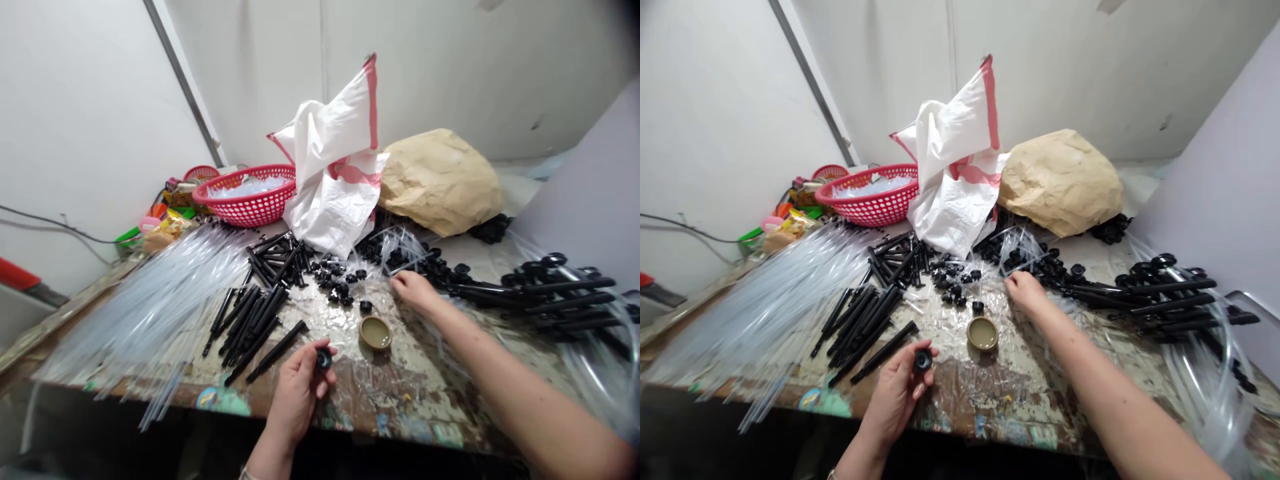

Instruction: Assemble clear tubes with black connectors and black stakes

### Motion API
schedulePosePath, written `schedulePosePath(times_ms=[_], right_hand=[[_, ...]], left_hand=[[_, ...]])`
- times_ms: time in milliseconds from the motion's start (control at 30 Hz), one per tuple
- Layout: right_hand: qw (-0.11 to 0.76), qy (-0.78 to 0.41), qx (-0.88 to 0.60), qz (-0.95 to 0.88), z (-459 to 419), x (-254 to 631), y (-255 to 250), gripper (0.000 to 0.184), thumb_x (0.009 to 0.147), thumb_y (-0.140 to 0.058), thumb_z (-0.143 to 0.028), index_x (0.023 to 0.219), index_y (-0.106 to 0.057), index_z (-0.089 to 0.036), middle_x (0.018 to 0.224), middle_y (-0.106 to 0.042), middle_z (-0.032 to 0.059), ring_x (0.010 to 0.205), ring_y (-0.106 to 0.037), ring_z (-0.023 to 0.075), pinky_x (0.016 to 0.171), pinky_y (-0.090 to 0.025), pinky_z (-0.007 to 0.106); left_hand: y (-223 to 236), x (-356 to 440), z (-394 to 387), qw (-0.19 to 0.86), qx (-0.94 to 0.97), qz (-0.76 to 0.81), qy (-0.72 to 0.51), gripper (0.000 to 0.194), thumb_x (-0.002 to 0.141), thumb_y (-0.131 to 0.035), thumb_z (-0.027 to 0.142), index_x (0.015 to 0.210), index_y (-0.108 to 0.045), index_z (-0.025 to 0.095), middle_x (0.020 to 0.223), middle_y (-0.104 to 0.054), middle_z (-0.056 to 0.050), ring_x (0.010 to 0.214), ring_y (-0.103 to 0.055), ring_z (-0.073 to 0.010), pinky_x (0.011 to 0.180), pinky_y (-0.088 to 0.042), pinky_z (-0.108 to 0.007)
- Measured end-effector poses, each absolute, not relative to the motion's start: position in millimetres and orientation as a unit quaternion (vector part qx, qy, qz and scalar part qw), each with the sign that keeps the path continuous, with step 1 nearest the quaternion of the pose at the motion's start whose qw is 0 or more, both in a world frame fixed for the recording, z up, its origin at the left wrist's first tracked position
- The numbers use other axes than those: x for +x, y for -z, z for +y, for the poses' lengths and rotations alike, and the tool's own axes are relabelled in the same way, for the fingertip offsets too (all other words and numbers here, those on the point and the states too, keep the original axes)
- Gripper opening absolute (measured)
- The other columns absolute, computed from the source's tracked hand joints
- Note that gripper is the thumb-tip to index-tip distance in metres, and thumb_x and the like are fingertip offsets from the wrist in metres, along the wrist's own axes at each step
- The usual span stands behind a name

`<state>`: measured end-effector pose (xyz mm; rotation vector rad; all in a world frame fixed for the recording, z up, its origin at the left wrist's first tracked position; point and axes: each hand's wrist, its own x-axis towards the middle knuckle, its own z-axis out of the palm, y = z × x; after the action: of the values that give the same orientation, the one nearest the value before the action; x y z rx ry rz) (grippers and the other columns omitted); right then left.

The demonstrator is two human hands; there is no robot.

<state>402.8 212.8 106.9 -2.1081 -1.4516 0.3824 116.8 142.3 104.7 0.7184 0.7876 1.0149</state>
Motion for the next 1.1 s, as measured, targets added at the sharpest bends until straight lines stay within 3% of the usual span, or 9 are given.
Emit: schedulePosePath(times_ms=[133,300,433,600,867,1100], right_hand=[[0.314,-0.159,-0.777,-0.522,199.2,411.4,-128.5,0.025,0.083,-0.042,-0.034,0.084,-0.061,-0.018,0.084,-0.066,0.006,0.078,-0.06,0.0184,0.065,-0.044,0.026],[0.377,-0.263,-0.686,-0.563,158.9,395.6,-157.8,0.032,0.087,-0.037,-0.041,0.094,-0.059,-0.019,0.076,-0.065,0.0045,0.058,-0.056,0.0132,0.052,-0.042,0.023],[0.274,-0.197,-0.681,-0.65,127.9,380.0,-162.7,0.031,0.085,-0.045,-0.039,0.106,-0.061,-0.024,0.073,-0.066,0.0031,0.062,-0.059,0.0162,0.055,-0.043,0.026],[0.159,-0.062,-0.645,-0.745,116.5,374.1,-154.0,0.024,0.088,-0.045,-0.032,0.091,-0.068,-0.025,0.09,-0.068,0.0047,0.079,-0.061,0.0191,0.066,-0.043,0.028],[0.081,0.056,-0.578,-0.81,124.1,365.9,-159.3,0.024,0.087,-0.047,-0.02,0.075,-0.068,-0.019,0.069,-0.064,0.0052,0.063,-0.055,0.0163,0.057,-0.032,0.028],[0.021,0.091,-0.587,-0.804,123.4,361.2,-160.4,0.022,0.085,-0.05,-0.017,0.07,-0.065,-0.019,0.066,-0.063,0.0037,0.059,-0.053,0.0152,0.055,-0.027,0.03]], left_hand=[[-109.1,117.8,142.9,0.75,0.305,0.343,-0.476,0.03,0.078,-0.063,0.038,0.095,-0.069,0.014,0.085,-0.068,-0.01,0.055,-0.056,-0.0076,0.041,-0.032,-0.014],[-114.2,117.1,143.5,0.763,0.292,0.333,-0.47,0.032,0.078,-0.063,0.037,0.098,-0.069,0.013,0.085,-0.069,-0.01,0.058,-0.057,-0.0087,0.044,-0.036,-0.015],[-114.8,115.1,143.0,0.776,0.288,0.324,-0.459,0.033,0.075,-0.067,0.033,0.101,-0.069,0.013,0.09,-0.07,-0.011,0.065,-0.06,-0.0112,0.051,-0.042,-0.017],[-111.2,115.2,142.0,0.773,0.322,0.335,-0.432,0.029,0.074,-0.069,0.026,0.101,-0.069,0.015,0.095,-0.07,-0.01,0.072,-0.063,-0.0141,0.058,-0.047,-0.02],[-111.8,117.3,140.7,0.751,0.339,0.373,-0.427,0.038,0.065,-0.075,0.023,0.102,-0.069,0.018,0.097,-0.07,-0.008,0.081,-0.067,-0.0203,0.073,-0.053,-0.03],[-113.3,118.0,141.0,0.754,0.344,0.379,-0.413,0.034,0.063,-0.077,0.021,0.097,-0.071,0.019,0.095,-0.071,-0.006,0.086,-0.067,-0.0213,0.079,-0.052,-0.029]])
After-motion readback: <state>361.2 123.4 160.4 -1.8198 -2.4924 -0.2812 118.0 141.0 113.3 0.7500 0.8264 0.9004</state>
